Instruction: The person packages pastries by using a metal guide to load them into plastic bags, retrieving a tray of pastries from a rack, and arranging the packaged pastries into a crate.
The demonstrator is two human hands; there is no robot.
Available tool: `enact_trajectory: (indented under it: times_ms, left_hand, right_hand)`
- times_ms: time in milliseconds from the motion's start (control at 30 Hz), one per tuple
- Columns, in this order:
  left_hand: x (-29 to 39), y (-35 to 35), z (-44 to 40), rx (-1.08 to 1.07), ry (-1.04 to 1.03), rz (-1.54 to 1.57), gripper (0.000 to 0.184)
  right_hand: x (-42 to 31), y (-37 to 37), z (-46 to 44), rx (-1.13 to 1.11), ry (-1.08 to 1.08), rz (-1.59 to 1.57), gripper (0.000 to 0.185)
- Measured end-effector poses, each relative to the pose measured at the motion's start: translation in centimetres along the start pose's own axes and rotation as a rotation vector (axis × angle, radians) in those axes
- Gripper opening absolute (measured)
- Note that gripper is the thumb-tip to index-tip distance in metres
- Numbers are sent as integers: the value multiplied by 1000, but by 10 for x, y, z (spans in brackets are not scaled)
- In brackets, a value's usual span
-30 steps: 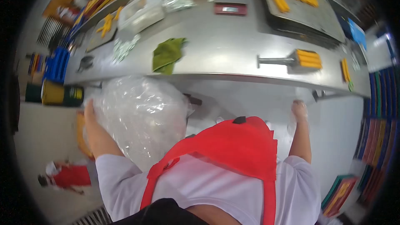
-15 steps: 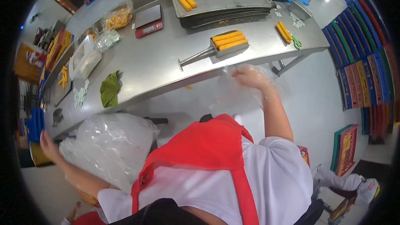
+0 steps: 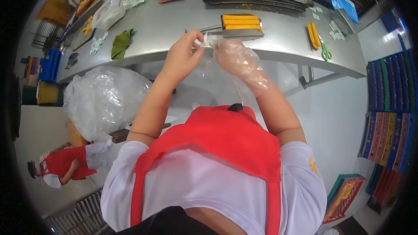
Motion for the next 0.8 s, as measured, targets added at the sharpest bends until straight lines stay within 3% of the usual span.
enact_trajectory:
  times_ms: [67,133,200,267,300,367,433,500,533,600,700,733,800]
  left_hand:
    - [-7,6,1,-59,70,-9,25]
    - [-13,8,3,-293,19,-151,25]
    - [-24,31,0,-310,-38,-220,26]
    - [-30,57,-3,-326,-95,-270,28]
    - [-25,76,-9,-266,-107,-345,30]
    - [-18,118,-20,-144,-81,-464,33]
    - [-21,161,-34,-31,-36,-556,36]
    - [-41,187,-51,5,-29,-590,39]
    - [-50,194,-60,40,-92,-615,41]
    - [-79,194,-78,22,-178,-664,47]
    - [-142,170,-97,-101,-157,-688,49]
    - [-153,164,-106,-132,-144,-677,49]
    - [-173,152,-106,-212,-171,-624,50]
  right_hand:
    - [2,-6,1,-13,-5,13,22]
    - [0,0,-2,-28,-23,-77,21]
    - [-6,1,-13,-31,-50,-155,20]
    - [-14,-15,-24,-255,-124,-248,22]
    - [-19,-21,-29,-250,-129,-242,22]
    - [-27,-40,-38,-25,-126,-815,35]
    - [-18,-79,-65,-11,-5,-931,50]
    - [6,-127,-74,54,-847,-1688,64]
    - [12,-143,-84,73,-865,-1686,64]
    - [22,-168,-103,117,-805,-1961,90]
    - [26,-167,-129,222,-768,-1979,96]
    - [25,-160,-131,250,-689,-1857,96]
    - [21,-151,-129,311,-730,-1975,96]
Point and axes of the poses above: each hand's wrist, its own z-axis away from the middle knuckle, its own y-axis out of the back of the hand, x = y × z, the point moved 5 cm from there along -z, towards the middle knuckle, and after that the axes turned 14 degrees about z, right-handed, at the moved point
